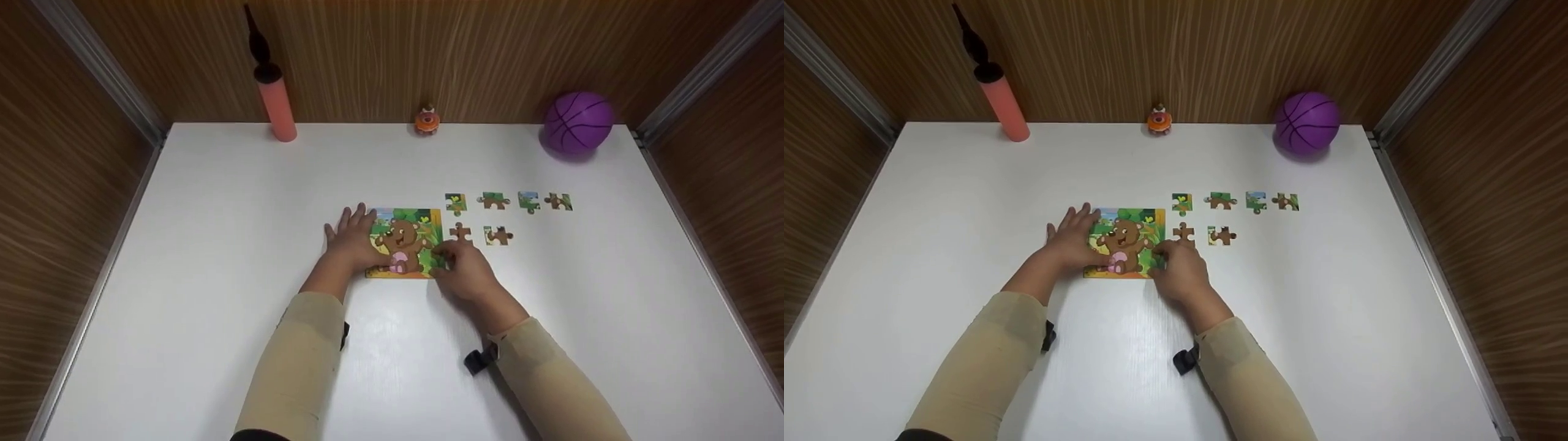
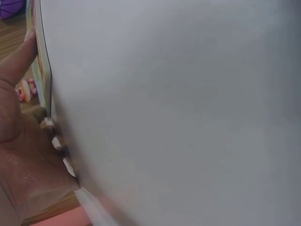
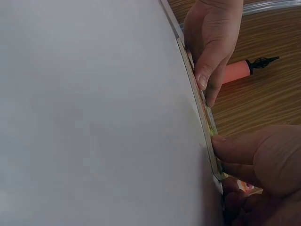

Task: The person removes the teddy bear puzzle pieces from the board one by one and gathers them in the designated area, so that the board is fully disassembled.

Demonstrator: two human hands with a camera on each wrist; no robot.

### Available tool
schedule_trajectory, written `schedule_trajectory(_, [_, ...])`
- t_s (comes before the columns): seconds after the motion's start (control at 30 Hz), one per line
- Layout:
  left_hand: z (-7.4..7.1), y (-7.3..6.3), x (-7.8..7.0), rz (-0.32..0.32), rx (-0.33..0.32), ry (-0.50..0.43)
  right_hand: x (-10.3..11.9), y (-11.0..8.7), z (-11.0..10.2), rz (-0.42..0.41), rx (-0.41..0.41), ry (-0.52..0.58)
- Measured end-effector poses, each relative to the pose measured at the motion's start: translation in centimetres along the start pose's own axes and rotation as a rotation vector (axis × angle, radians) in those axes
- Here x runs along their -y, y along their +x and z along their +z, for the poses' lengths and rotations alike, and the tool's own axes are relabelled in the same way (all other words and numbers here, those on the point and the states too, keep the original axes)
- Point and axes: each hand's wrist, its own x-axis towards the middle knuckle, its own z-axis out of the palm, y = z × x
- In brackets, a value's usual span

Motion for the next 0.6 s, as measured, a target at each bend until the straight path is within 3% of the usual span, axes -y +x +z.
schedule_trajectory(0.37, [-0.06,-0.44,-0.24,0.001,-0.004,0.001,-0.14,-0.07,0.28,0.029,-0.031,0.04])
schedule_trajectory(0.6, [-0.15,-0.48,-0.23,-0.001,0.0,-0.001,0.19,-0.32,0.34,0.002,-0.059,0.07])
